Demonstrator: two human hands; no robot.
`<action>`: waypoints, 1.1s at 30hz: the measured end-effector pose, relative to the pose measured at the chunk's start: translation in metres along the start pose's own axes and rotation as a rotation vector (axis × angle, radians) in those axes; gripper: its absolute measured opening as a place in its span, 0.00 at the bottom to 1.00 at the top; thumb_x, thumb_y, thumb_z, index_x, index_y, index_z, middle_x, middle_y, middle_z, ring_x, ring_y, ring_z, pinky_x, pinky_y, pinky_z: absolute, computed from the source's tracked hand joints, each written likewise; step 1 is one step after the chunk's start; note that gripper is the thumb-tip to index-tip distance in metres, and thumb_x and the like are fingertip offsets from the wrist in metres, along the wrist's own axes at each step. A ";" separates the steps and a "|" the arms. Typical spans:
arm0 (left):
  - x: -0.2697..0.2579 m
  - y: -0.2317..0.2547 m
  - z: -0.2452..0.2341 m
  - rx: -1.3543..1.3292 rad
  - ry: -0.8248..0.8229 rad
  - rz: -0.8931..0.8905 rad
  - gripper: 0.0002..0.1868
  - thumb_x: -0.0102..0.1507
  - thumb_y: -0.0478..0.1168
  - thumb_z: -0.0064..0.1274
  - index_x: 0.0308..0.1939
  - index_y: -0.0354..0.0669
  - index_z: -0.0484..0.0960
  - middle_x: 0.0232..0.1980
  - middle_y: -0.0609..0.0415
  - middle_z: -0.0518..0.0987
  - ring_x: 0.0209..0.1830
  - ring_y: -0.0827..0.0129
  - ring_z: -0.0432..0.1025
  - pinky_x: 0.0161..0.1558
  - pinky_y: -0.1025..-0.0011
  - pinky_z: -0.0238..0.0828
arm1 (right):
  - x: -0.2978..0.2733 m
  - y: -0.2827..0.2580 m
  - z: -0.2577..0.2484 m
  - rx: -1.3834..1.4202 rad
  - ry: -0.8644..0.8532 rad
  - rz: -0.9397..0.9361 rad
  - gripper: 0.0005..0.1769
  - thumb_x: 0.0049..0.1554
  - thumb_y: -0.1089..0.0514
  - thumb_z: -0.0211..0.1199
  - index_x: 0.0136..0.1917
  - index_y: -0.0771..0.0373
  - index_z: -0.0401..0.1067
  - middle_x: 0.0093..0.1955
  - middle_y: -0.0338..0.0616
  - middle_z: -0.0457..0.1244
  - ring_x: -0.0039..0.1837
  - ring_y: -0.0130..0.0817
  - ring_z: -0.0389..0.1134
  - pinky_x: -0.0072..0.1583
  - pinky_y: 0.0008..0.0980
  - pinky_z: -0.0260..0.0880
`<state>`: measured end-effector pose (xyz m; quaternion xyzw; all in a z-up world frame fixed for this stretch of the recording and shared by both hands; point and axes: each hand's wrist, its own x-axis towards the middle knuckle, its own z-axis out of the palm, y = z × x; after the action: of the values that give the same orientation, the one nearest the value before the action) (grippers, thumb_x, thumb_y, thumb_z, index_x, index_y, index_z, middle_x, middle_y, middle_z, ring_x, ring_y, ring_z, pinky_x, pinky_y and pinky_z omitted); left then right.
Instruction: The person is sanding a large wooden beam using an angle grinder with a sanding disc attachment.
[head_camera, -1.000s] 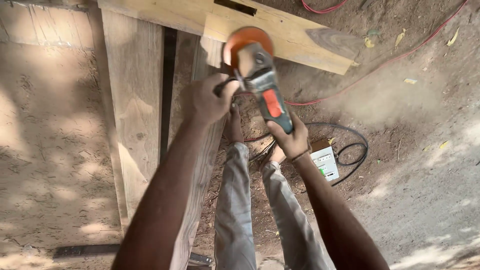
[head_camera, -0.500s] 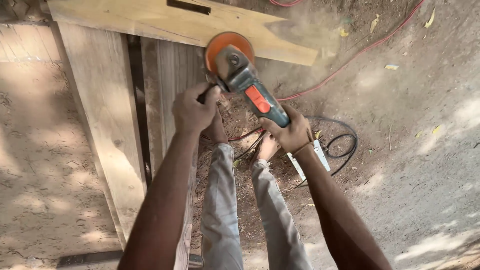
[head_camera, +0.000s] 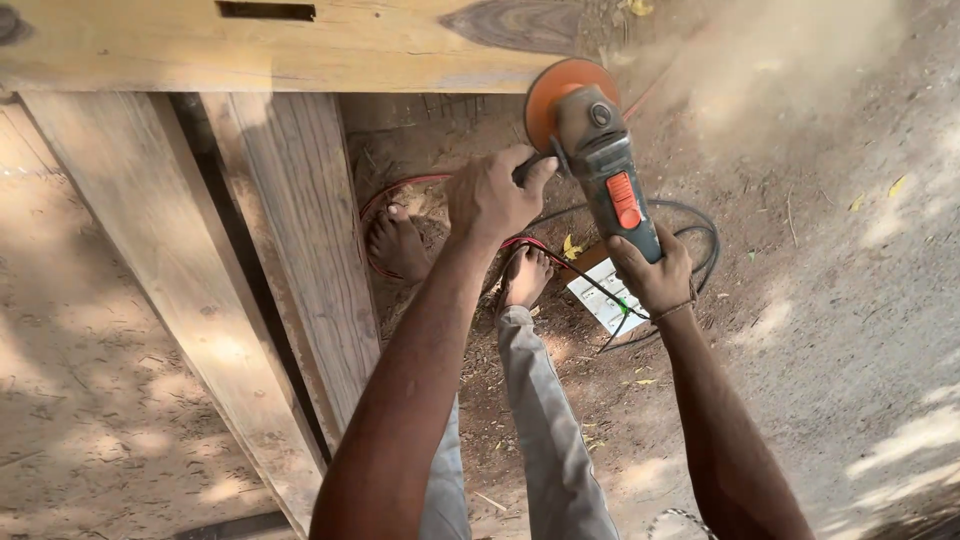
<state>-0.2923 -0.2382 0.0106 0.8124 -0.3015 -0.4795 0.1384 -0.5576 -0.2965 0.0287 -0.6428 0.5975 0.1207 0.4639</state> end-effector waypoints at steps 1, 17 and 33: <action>0.002 0.007 -0.003 0.070 -0.056 0.005 0.21 0.66 0.66 0.49 0.43 0.59 0.86 0.29 0.55 0.84 0.31 0.59 0.80 0.37 0.55 0.73 | 0.000 0.003 0.004 0.037 0.007 0.071 0.37 0.50 0.32 0.66 0.56 0.67 0.76 0.38 0.49 0.70 0.40 0.35 0.73 0.45 0.36 0.73; -0.035 -0.185 -0.127 -0.319 0.475 0.092 0.17 0.78 0.42 0.49 0.39 0.35 0.81 0.30 0.61 0.74 0.29 0.82 0.65 0.32 0.77 0.59 | 0.053 -0.206 0.090 0.019 -0.369 -0.166 0.44 0.38 0.27 0.74 0.58 0.58 0.77 0.43 0.47 0.73 0.46 0.36 0.76 0.50 0.37 0.74; 0.031 0.021 -0.016 -0.024 0.256 0.077 0.19 0.66 0.60 0.52 0.42 0.53 0.87 0.31 0.51 0.85 0.33 0.54 0.81 0.35 0.56 0.73 | 0.064 -0.021 -0.027 0.046 -0.065 0.015 0.42 0.46 0.30 0.72 0.59 0.66 0.76 0.44 0.51 0.72 0.46 0.37 0.75 0.51 0.38 0.74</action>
<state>-0.2754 -0.2750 0.0081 0.8531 -0.3066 -0.3698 0.2035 -0.5333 -0.3623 0.0074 -0.6233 0.5896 0.1313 0.4966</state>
